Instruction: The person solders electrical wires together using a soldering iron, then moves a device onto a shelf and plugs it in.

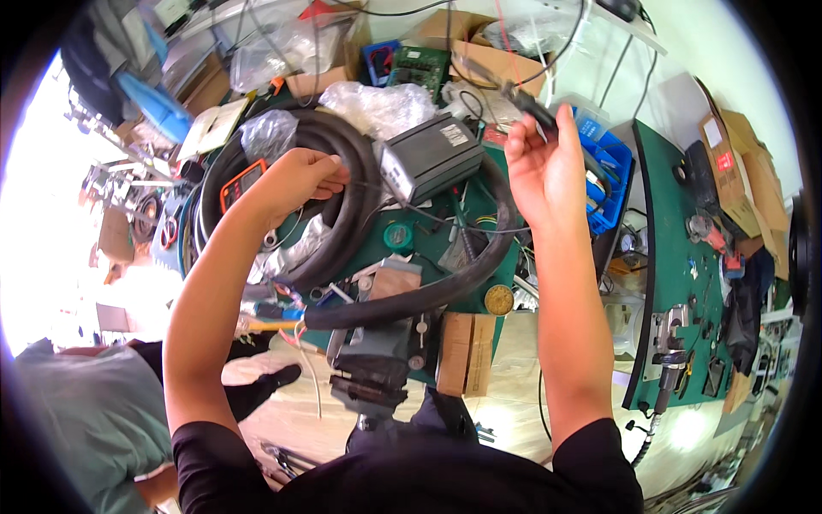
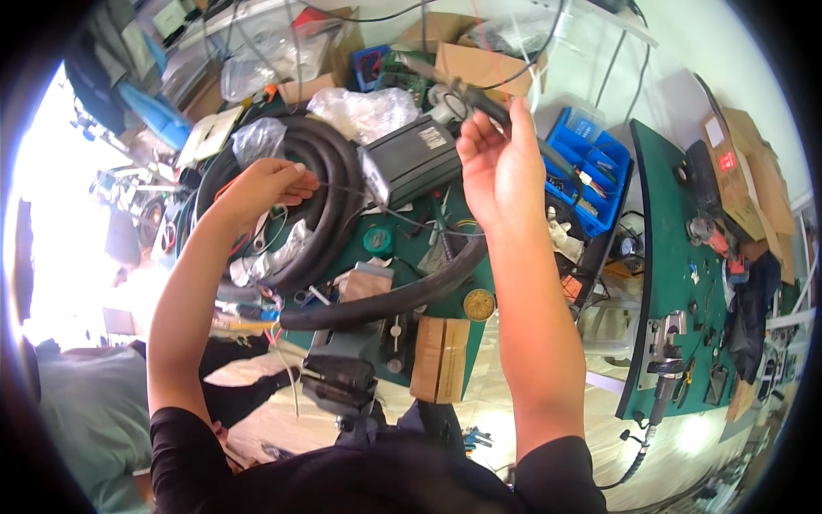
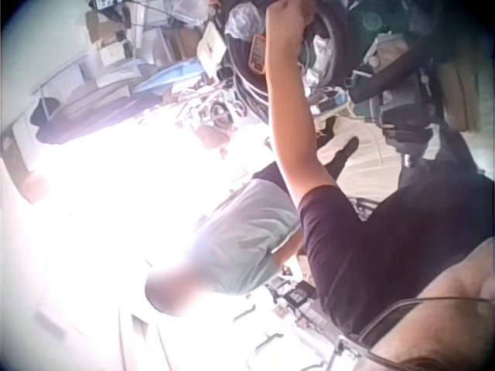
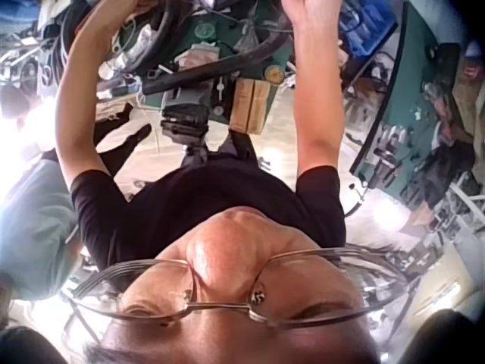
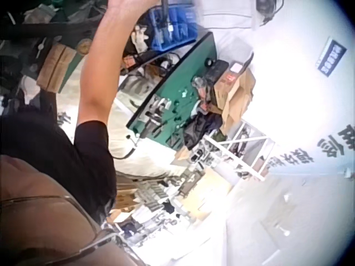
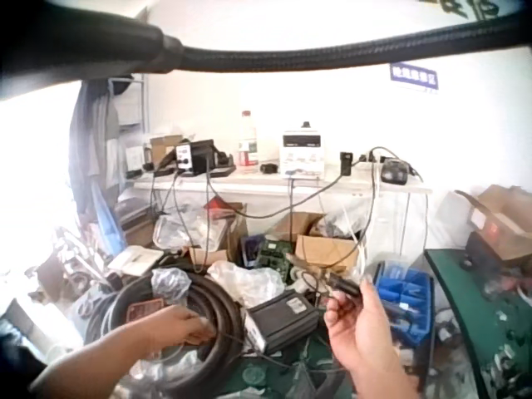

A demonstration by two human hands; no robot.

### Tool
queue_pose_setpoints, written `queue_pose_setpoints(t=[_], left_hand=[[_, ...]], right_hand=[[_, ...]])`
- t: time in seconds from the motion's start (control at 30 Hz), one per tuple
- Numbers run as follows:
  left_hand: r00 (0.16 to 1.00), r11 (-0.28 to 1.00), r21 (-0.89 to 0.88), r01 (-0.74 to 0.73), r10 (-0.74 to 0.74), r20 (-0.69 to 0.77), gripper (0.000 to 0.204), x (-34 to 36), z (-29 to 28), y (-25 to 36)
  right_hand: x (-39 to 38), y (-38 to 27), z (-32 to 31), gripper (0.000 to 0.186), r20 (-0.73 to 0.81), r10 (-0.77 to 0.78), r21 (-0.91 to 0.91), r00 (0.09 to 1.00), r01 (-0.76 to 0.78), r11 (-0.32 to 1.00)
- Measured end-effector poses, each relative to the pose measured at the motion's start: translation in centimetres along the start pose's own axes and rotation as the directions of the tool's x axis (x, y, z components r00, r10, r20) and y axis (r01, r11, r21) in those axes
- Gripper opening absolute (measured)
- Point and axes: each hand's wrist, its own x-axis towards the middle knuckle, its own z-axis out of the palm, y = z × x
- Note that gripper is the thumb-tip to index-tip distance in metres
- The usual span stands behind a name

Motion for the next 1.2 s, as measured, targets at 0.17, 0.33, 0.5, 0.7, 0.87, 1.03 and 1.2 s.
queue_pose_setpoints(t=[0.17, 0.33, 0.5, 0.7, 0.87, 1.03, 1.2], left_hand=[[0.989, 0.988, -0.045, -0.148, 0.147, -0.026, 0.036, -8.7, -0.1, 2.4], [0.93, 0.933, -0.03, -0.36, 0.356, -0.089, 0.035, -14.1, -1.0, 5.4], [0.768, 0.789, 0.022, -0.615, 0.604, -0.213, 0.033, -15.5, -2.9, 7.9], [0.601, 0.651, 0.315, -0.691, 0.759, -0.251, 0.035, -15.5, -4.6, 9.5], [0.555, 0.627, 0.243, -0.74, 0.774, -0.305, 0.036, -15.5, -6.5, 8.8], [0.533, 0.621, 0.143, -0.77, 0.751, -0.391, 0.037, -15.9, -9.0, 7.0], [0.528, 0.509, -0.199, -0.837, 0.661, -0.533, 0.037, -15.1, -10.2, 6.4]], right_hand=[[-0.7, 2.3, 8.1, 0.034, 0.233, 0.118, 0.112, 0.965, -0.147, 0.983], [-3.2, 5.5, 19.5, 0.025, 0.514, 0.039, 0.039, 0.857, -0.069, 0.997], [-7.9, 9.1, 29.4, 0.017, 0.548, 0.085, 0.054, 0.832, -0.137, 0.989], [-13.2, 13.9, 36.0, 0.017, 0.395, 0.049, 0.164, 0.917, -0.123, 0.979], [-12.8, 17.4, 36.4, 0.014, 0.43, -0.039, 0.342, 0.902, -0.123, 0.932], [-13.6, 20.0, 37.4, 0.014, 0.393, -0.032, 0.396, 0.919, -0.138, 0.908], [-13.5, 18.5, 37.3, 0.014, 0.357, -0.123, 0.48, 0.926, -0.069, 0.875]])
